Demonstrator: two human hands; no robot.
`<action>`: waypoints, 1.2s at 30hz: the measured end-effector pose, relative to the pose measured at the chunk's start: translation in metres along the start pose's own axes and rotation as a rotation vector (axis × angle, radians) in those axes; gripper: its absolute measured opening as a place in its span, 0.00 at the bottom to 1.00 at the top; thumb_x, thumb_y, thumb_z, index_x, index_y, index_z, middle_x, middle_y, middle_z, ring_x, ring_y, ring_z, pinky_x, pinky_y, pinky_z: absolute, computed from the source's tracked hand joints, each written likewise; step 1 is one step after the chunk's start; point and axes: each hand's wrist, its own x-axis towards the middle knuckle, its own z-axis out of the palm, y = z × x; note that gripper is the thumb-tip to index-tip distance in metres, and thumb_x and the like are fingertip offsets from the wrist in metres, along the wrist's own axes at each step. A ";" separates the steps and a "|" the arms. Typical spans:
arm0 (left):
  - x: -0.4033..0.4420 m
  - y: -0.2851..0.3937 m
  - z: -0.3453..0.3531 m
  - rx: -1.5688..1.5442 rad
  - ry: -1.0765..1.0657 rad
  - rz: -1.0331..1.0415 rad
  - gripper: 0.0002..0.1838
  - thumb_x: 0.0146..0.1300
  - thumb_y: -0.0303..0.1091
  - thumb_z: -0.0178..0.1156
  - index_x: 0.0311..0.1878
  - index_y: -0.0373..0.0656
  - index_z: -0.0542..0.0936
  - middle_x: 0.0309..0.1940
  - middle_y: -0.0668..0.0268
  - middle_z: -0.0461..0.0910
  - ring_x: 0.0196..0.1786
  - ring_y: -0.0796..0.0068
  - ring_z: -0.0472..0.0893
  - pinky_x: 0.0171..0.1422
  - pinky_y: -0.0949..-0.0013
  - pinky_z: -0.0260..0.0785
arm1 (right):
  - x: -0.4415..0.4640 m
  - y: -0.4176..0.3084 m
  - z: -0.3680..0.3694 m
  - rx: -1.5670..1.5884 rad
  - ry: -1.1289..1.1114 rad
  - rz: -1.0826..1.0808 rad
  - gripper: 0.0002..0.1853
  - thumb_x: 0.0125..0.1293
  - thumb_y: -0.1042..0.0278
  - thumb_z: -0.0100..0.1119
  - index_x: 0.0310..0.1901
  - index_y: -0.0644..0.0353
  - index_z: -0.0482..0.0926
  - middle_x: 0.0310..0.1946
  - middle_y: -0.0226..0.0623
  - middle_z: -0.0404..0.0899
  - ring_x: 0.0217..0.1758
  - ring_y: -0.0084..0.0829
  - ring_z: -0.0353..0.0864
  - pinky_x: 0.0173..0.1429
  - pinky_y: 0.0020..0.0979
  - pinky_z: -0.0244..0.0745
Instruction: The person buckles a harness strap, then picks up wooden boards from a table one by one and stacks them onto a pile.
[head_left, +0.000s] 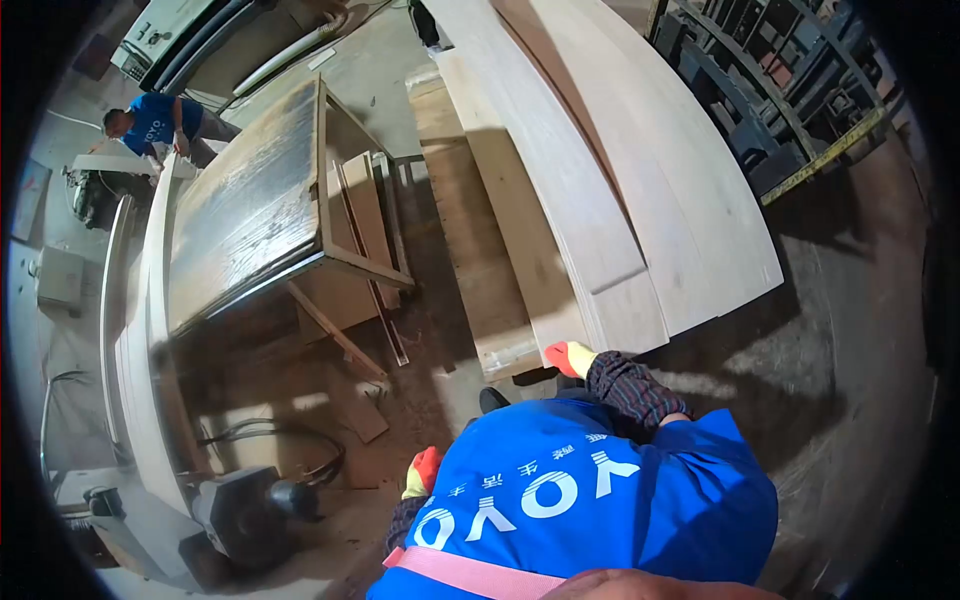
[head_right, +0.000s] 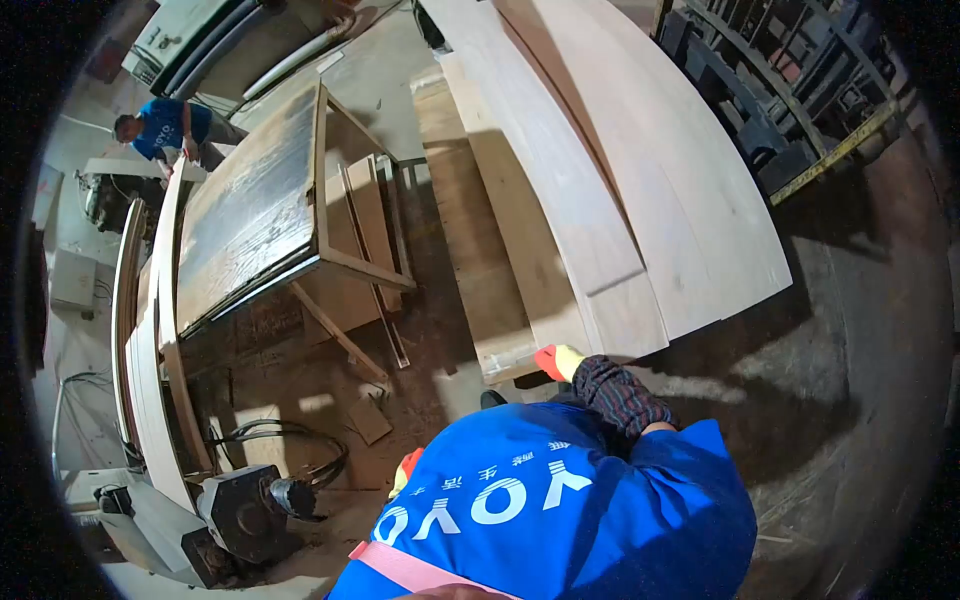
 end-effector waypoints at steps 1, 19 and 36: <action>-0.002 -0.023 -0.003 0.272 -0.027 0.071 0.17 0.66 0.43 0.59 0.48 0.38 0.75 0.34 0.57 0.82 0.40 0.59 0.81 0.45 0.61 0.75 | -0.004 0.010 -0.009 -0.001 0.027 0.013 0.22 0.69 0.50 0.52 0.54 0.60 0.79 0.48 0.49 0.82 0.53 0.39 0.80 0.58 0.37 0.72; -0.036 0.051 0.085 -0.772 0.092 -0.181 0.08 0.71 0.38 0.52 0.35 0.49 0.70 0.23 0.74 0.66 0.25 0.77 0.70 0.26 0.70 0.63 | -0.032 0.176 -0.081 -0.185 0.132 -0.226 0.20 0.68 0.52 0.51 0.42 0.64 0.82 0.31 0.50 0.83 0.33 0.41 0.82 0.38 0.42 0.74; 0.010 0.135 -0.009 -0.536 0.422 0.232 0.19 0.71 0.45 0.56 0.57 0.42 0.75 0.44 0.66 0.80 0.45 0.74 0.79 0.48 0.71 0.72 | -0.048 0.071 -0.096 -0.013 -0.052 -0.024 0.22 0.68 0.51 0.50 0.47 0.65 0.77 0.40 0.49 0.83 0.44 0.41 0.84 0.46 0.37 0.76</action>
